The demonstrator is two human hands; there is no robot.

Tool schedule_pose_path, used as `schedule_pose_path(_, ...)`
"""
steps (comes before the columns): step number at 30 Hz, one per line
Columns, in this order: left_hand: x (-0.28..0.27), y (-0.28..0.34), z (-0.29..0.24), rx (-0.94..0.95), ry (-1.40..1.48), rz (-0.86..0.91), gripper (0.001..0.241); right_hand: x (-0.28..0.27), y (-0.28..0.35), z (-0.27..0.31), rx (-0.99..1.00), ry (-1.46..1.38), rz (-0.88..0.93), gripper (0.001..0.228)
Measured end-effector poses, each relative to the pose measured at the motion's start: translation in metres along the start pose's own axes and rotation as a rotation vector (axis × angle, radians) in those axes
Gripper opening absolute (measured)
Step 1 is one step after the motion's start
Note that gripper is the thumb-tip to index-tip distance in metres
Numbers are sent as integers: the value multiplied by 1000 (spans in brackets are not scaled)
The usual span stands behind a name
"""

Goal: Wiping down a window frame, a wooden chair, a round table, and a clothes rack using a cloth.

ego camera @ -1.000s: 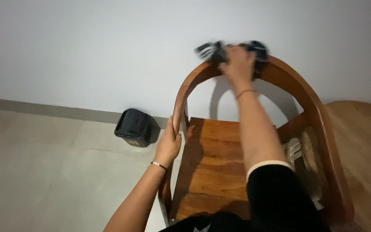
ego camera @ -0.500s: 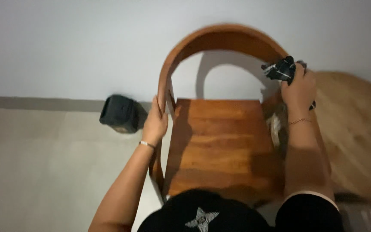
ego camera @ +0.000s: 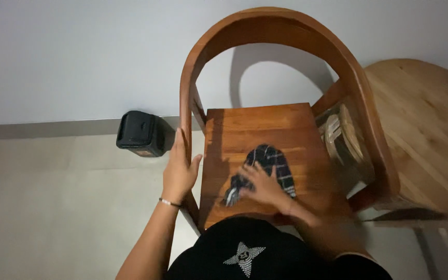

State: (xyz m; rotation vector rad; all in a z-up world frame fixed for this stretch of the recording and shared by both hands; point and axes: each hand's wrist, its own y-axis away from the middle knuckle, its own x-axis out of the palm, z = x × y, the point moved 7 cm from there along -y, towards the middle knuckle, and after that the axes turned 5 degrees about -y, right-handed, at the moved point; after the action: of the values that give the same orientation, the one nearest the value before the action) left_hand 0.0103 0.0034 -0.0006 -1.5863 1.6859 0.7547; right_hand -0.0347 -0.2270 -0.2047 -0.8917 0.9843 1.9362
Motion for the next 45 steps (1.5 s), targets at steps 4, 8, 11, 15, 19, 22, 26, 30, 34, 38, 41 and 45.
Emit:
schedule_pose_path(4, 4, -2, 4, -44, -101, 37, 82, -50, -46, -93, 274, -36, -412, 70)
schedule_pose_path(8, 4, -2, 3, -98, -96, 69, 78, -85, -98, -186, 571, -22, -506, 74)
schedule_pose_path(11, 2, -1, 1, -133, -107, 77, 78, -94, -135, -137, 446, 227, -699, 67)
schedule_pose_path(15, 4, -2, 6, -128, -109, 41, 76, -65, -156, -38, -5, 10, -457, 56)
schedule_pose_path(19, 5, 0, 6, -126, -105, 31, 76, -65, -138, -40, -129, -41, -349, 70)
schedule_pose_path(22, 7, -1, 11, -122, -82, 26, 76, -91, -108, -116, 287, -138, -538, 70)
schedule_pose_path(26, 14, -5, 21, -77, -68, -11, 76, -79, -73, -171, 476, -90, -668, 78)
schedule_pose_path(30, 9, 2, 18, -58, -42, -18, 77, -27, -42, -36, 135, -288, -673, 61)
schedule_pose_path(34, 4, 0, 13, -31, -5, -14, 74, 18, -7, 43, -320, -116, -327, 75)
schedule_pose_path(38, 2, 2, 10, 10, 18, -22, 73, -18, 19, -65, -6, -32, -684, 59)
schedule_pose_path(41, 4, 5, 12, -33, 46, -4, 75, -64, 67, -131, -2, 228, -980, 57)
schedule_pose_path(45, 2, 5, 11, -27, 33, -15, 79, -32, 70, -147, 434, 209, -934, 72)
